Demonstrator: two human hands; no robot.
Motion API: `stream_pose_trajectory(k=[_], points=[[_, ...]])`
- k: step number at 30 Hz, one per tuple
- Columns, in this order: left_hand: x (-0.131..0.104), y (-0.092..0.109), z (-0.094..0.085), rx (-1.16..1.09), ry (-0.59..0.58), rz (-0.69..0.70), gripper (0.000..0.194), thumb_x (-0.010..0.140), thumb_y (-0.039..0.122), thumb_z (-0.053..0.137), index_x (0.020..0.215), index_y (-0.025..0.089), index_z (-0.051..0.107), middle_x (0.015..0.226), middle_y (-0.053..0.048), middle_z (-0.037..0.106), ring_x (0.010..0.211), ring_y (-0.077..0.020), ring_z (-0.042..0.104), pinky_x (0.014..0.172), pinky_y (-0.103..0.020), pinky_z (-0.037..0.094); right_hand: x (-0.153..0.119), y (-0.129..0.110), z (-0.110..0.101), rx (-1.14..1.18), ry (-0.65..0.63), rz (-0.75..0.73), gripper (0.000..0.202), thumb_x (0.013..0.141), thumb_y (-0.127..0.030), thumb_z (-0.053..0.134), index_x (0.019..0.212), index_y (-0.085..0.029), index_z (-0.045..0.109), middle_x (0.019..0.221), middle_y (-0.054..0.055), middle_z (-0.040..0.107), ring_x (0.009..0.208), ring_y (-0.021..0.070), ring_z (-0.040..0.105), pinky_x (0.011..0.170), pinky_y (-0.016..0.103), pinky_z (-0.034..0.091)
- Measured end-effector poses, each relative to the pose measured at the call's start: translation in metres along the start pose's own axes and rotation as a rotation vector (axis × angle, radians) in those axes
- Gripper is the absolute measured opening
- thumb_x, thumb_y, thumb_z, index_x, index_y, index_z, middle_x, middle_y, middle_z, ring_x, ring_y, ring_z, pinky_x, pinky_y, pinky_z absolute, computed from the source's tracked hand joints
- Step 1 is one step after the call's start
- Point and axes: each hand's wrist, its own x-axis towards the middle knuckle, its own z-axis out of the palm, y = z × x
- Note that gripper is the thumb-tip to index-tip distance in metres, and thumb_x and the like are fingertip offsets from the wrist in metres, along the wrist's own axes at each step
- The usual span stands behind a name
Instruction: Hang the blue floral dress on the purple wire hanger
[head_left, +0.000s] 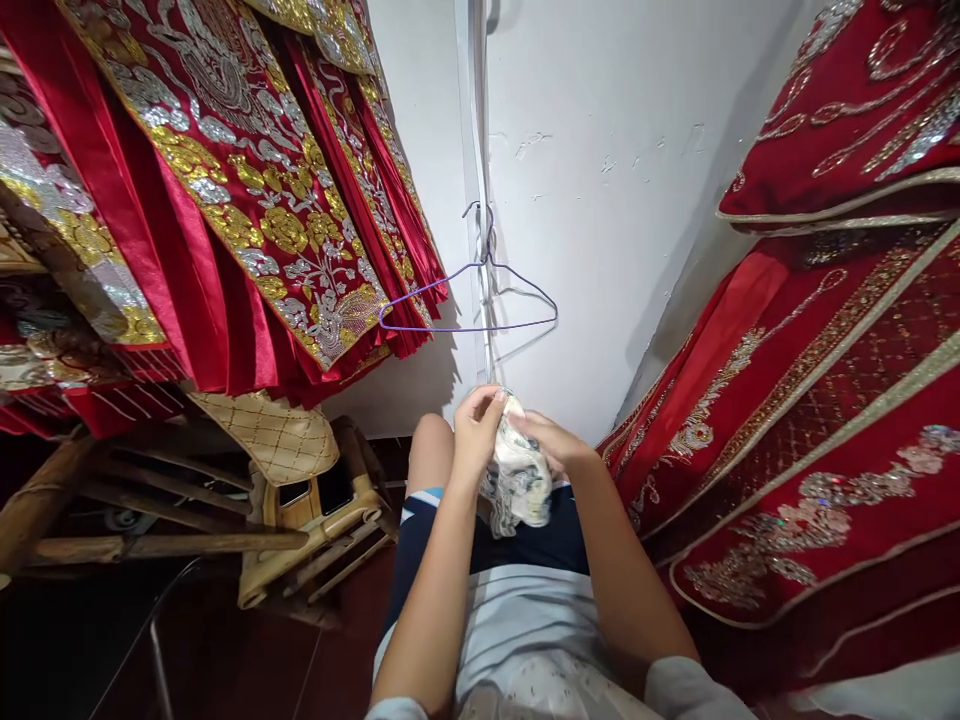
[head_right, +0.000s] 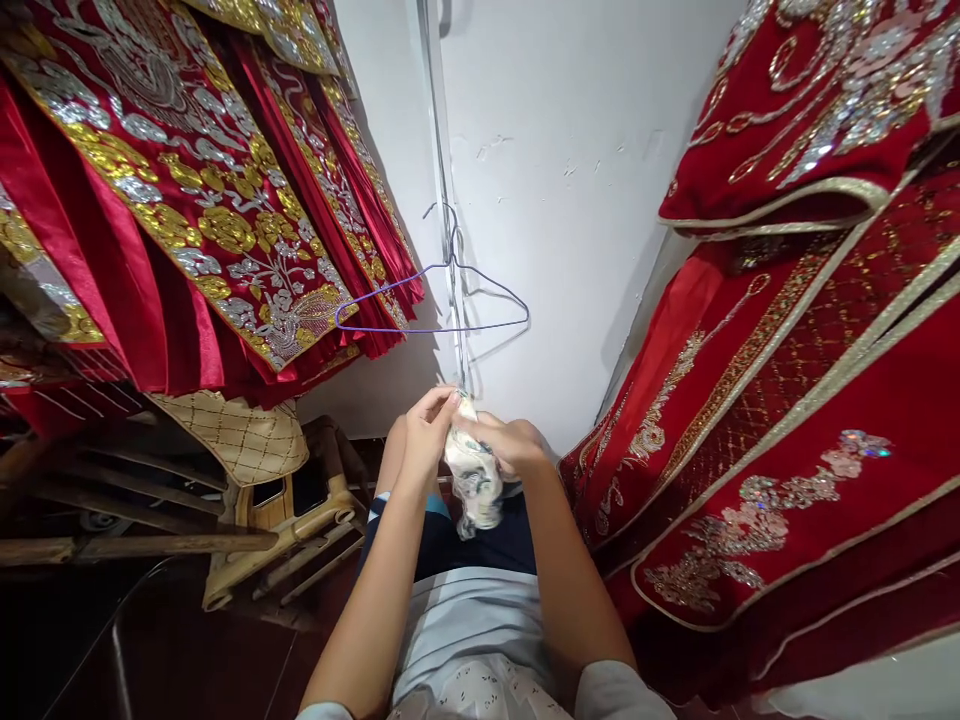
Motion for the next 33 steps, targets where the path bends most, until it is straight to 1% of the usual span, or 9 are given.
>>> stream_pose_trajectory(k=[4,8,10,13,17,21,26,29,33], points=[[-0.012,-0.002,-0.032,0.078,-0.288,-0.099,0.033,0.091,0.050,0.063,0.105,0.022,0.071,0.096,-0.009,0.072,0.092,-0.0244,0.068,0.080,-0.034,0.054,-0.004,-0.026,-0.008,0.037,-0.188,0.031,0.038,0.067,-0.036,0.085,0.097,-0.017,0.072,0.085,0.004,0.074,0.079,0.0223,0.069,0.075,0.033,0.053],[-0.042,-0.012,-0.070,0.521,-0.551,-0.111,0.033,0.089,0.051,0.064,0.089,0.019,0.073,0.081,-0.006,0.072,0.077,-0.0249,0.067,0.068,-0.030,0.050,0.018,-0.051,-0.038,-0.288,-0.023,-0.253,0.014,0.069,-0.025,0.078,0.077,-0.015,0.073,0.074,0.002,0.070,0.072,0.0195,0.064,0.070,0.030,0.048],[-0.047,-0.014,-0.092,0.771,-0.545,-0.064,0.032,0.087,0.051,0.065,0.082,0.020,0.071,0.073,-0.005,0.070,0.066,-0.0230,0.063,0.061,-0.029,0.044,0.039,-0.059,-0.056,-0.455,0.120,-0.427,0.008,0.070,-0.021,0.074,0.076,-0.016,0.073,0.077,0.003,0.070,0.077,0.0205,0.063,0.072,0.030,0.046],[-0.027,-0.001,-0.127,1.062,-0.438,0.115,0.036,0.088,0.052,0.061,0.070,0.022,0.067,0.064,-0.006,0.066,0.063,-0.0232,0.060,0.066,-0.031,0.042,0.078,-0.062,-0.074,-0.522,0.338,-0.558,0.029,0.073,-0.023,0.072,0.102,-0.018,0.074,0.099,0.005,0.072,0.085,0.0212,0.062,0.078,0.031,0.046],[0.029,0.033,-0.159,1.380,-0.350,0.253,0.043,0.090,0.049,0.053,0.057,0.022,0.057,0.057,-0.007,0.061,0.062,-0.0257,0.059,0.077,-0.038,0.042,0.130,-0.057,-0.073,-0.573,0.431,-0.334,0.024,0.082,-0.022,0.063,0.104,-0.016,0.071,0.100,0.006,0.071,0.082,0.0174,0.059,0.080,0.028,0.046],[0.070,0.064,-0.160,1.563,-0.313,0.190,0.027,0.084,0.036,0.051,0.063,0.022,0.059,0.069,-0.012,0.068,0.071,-0.0299,0.065,0.076,-0.038,0.045,0.151,-0.054,-0.072,-0.616,0.429,-0.129,0.019,0.085,-0.027,0.061,0.071,-0.014,0.065,0.067,0.004,0.063,0.068,0.0176,0.055,0.071,0.029,0.044],[0.088,0.096,-0.138,1.507,-0.326,0.229,0.038,0.092,0.037,0.035,0.092,0.017,0.068,0.097,-0.014,0.074,0.088,-0.0284,0.067,0.077,-0.033,0.045,0.126,-0.070,-0.094,-0.653,0.446,-0.068,0.014,0.079,-0.027,0.066,0.072,-0.015,0.065,0.071,0.004,0.065,0.070,0.0177,0.056,0.070,0.027,0.044],[0.105,0.105,-0.131,1.472,-0.285,0.145,0.041,0.092,0.040,0.034,0.082,0.017,0.066,0.080,-0.011,0.072,0.074,-0.0264,0.064,0.068,-0.032,0.042,0.106,-0.081,-0.104,-0.641,0.416,-0.076,0.013,0.078,-0.029,0.066,0.082,-0.016,0.067,0.079,0.003,0.068,0.072,0.0173,0.058,0.069,0.026,0.045],[0.132,0.107,-0.124,1.448,-0.449,0.021,0.032,0.085,0.039,0.042,0.067,0.019,0.059,0.067,-0.007,0.065,0.066,-0.0236,0.059,0.064,-0.031,0.041,0.094,-0.087,-0.105,-0.682,0.437,-0.081,0.013,0.077,-0.030,0.063,0.078,-0.017,0.066,0.072,0.002,0.066,0.068,0.0171,0.057,0.067,0.027,0.045]])
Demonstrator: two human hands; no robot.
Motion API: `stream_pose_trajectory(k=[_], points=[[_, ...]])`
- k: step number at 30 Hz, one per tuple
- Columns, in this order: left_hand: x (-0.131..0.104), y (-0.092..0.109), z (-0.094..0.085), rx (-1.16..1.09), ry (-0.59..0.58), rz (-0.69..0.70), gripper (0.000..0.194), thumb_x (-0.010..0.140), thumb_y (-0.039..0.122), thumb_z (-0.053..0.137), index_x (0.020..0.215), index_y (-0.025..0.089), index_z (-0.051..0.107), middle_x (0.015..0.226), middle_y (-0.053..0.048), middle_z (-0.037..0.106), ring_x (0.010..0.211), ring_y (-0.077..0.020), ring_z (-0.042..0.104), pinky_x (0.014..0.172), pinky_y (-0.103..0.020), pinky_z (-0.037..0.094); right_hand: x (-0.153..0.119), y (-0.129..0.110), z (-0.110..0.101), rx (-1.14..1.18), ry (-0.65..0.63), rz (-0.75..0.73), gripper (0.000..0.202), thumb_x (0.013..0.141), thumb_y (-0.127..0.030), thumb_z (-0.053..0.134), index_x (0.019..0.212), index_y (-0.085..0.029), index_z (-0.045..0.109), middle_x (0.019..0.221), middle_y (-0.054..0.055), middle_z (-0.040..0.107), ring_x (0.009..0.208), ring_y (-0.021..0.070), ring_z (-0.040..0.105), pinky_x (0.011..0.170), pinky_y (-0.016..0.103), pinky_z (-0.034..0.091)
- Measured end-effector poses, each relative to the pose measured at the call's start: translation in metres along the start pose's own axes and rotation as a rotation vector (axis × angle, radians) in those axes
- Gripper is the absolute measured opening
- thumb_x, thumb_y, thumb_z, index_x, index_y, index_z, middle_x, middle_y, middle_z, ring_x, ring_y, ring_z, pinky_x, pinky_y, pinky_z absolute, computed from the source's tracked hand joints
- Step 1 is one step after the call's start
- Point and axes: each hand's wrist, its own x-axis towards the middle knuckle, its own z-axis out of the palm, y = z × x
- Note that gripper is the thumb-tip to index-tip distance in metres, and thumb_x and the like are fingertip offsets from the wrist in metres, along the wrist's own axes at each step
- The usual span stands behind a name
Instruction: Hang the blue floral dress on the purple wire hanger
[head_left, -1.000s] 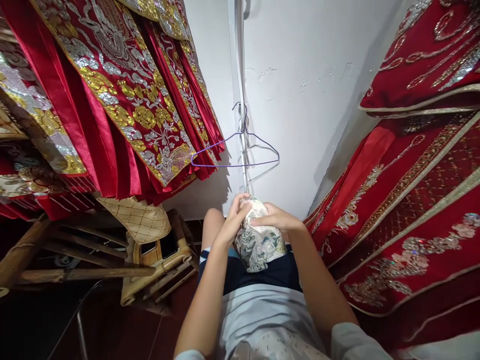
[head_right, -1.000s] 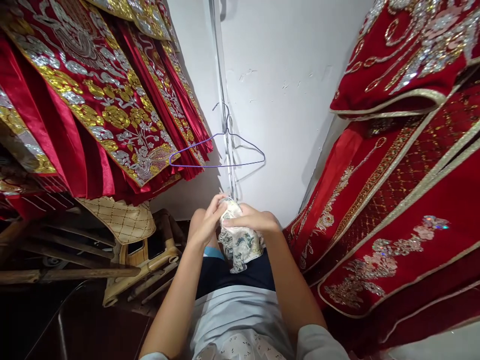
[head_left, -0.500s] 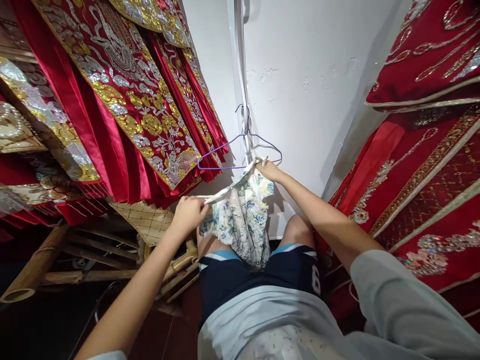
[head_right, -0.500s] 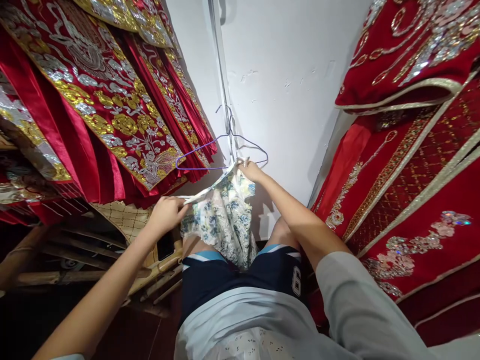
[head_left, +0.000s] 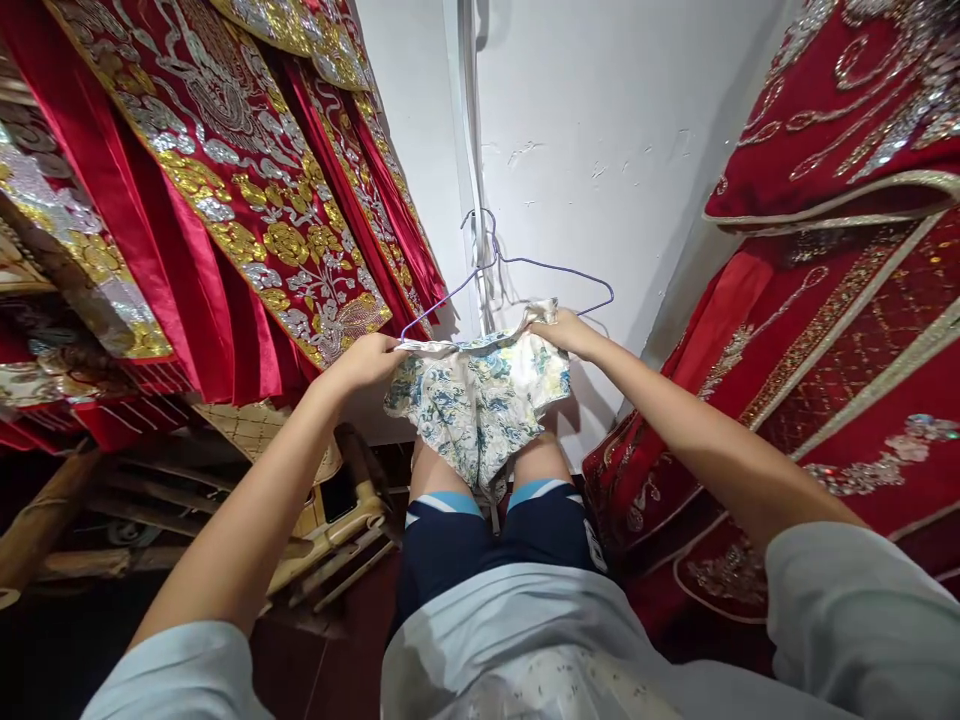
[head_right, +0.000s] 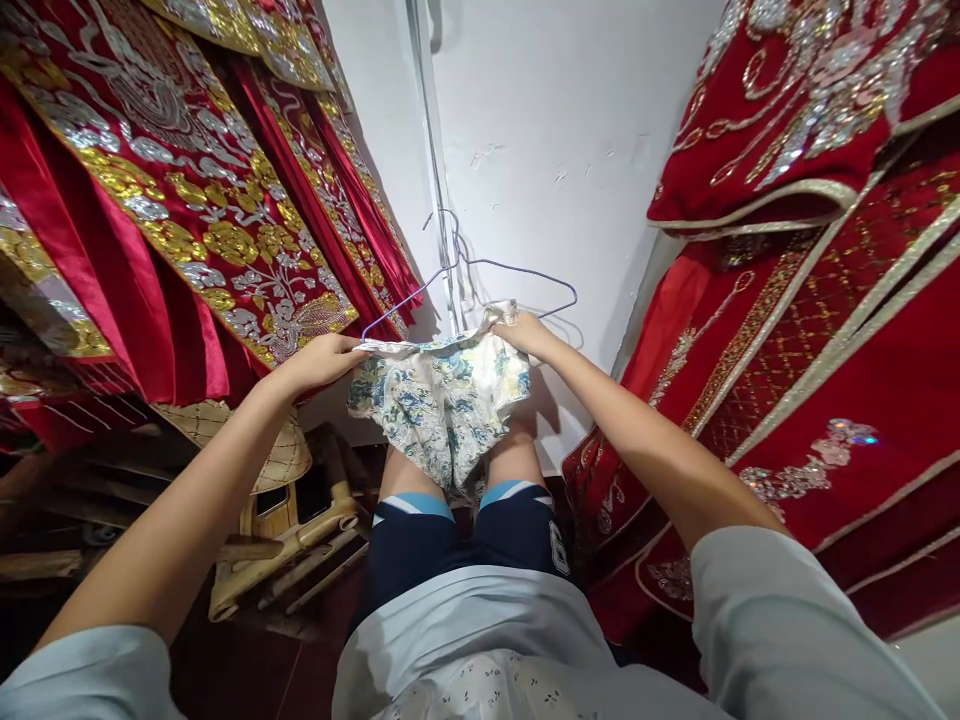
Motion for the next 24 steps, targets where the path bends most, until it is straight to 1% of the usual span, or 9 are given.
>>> stream_pose_trajectory(k=[5,8,11,13,15,17,20,22,24], points=[[0.026,0.024,-0.006,-0.055,0.294,0.228,0.023,0.085,0.031,0.044,0.069,0.018,0.056,0.090,-0.012,0.067,0.081,-0.0245,0.059,0.077,-0.034,0.045,-0.005,-0.003,0.018,-0.015,0.023,-0.035,0.014,0.076,-0.031,0.063,0.076,-0.017,0.065,0.069,0.001,0.064,0.070,0.0185,0.057,0.070,0.028,0.045],[0.045,0.038,-0.006,-0.115,0.421,0.253,0.019,0.082,0.027,0.052,0.092,0.015,0.062,0.095,-0.012,0.066,0.086,-0.0257,0.059,0.081,-0.036,0.046,-0.009,-0.006,0.033,0.014,0.005,-0.122,0.017,0.078,-0.033,0.059,0.074,-0.017,0.064,0.068,0.001,0.063,0.069,0.0198,0.058,0.071,0.031,0.047],[0.063,0.039,-0.001,-0.209,0.448,0.249,0.036,0.080,0.018,0.052,0.115,0.013,0.060,0.096,-0.010,0.068,0.086,-0.0242,0.060,0.081,-0.035,0.046,-0.014,-0.005,0.036,0.006,0.024,-0.191,0.019,0.078,-0.031,0.058,0.085,-0.017,0.067,0.077,0.004,0.067,0.076,0.0235,0.062,0.079,0.036,0.050],[0.069,0.034,0.003,-0.213,0.431,0.250,0.034,0.081,0.014,0.047,0.111,0.013,0.064,0.093,-0.010,0.069,0.083,-0.0238,0.061,0.080,-0.034,0.046,-0.015,-0.002,0.027,0.010,0.150,-0.256,0.037,0.075,-0.026,0.060,0.110,-0.015,0.066,0.097,0.008,0.071,0.091,0.0268,0.064,0.089,0.040,0.050],[0.070,0.029,0.007,-0.186,0.418,0.264,0.030,0.082,0.014,0.043,0.099,0.014,0.068,0.090,-0.010,0.070,0.082,-0.0245,0.061,0.079,-0.035,0.045,-0.011,0.005,0.011,0.016,0.348,-0.312,0.066,0.072,-0.022,0.063,0.137,-0.014,0.052,0.117,0.012,0.069,0.104,0.0288,0.064,0.096,0.043,0.048],[0.070,0.026,0.008,-0.176,0.425,0.262,0.029,0.082,0.016,0.043,0.094,0.014,0.069,0.089,-0.010,0.070,0.082,-0.0250,0.061,0.078,-0.035,0.045,-0.004,0.013,-0.008,0.009,0.473,-0.281,0.073,0.074,-0.022,0.064,0.144,-0.010,0.046,0.119,0.016,0.069,0.107,0.0302,0.064,0.098,0.045,0.048],[0.073,0.025,0.007,-0.163,0.426,0.228,0.027,0.081,0.015,0.043,0.090,0.015,0.068,0.088,-0.011,0.067,0.084,-0.0269,0.060,0.081,-0.038,0.046,0.005,0.021,-0.034,-0.003,0.314,-0.128,0.045,0.077,-0.027,0.067,0.118,-0.007,0.068,0.106,0.016,0.074,0.101,0.0316,0.068,0.096,0.046,0.051],[0.074,0.023,0.005,-0.157,0.431,0.193,0.022,0.080,0.016,0.046,0.088,0.015,0.067,0.094,-0.013,0.064,0.094,-0.0297,0.060,0.087,-0.040,0.046,0.006,0.022,-0.050,0.042,0.096,-0.084,0.032,0.076,-0.029,0.072,0.101,-0.010,0.075,0.102,0.014,0.076,0.100,0.0311,0.069,0.095,0.045,0.052],[0.073,0.019,0.004,-0.188,0.481,0.140,0.018,0.083,0.021,0.050,0.091,0.015,0.065,0.104,-0.016,0.060,0.104,-0.0314,0.057,0.093,-0.042,0.045,0.001,0.020,-0.065,0.137,-0.125,-0.048,0.033,0.073,-0.033,0.078,0.099,-0.014,0.077,0.104,0.012,0.077,0.099,0.0298,0.070,0.094,0.045,0.054]])
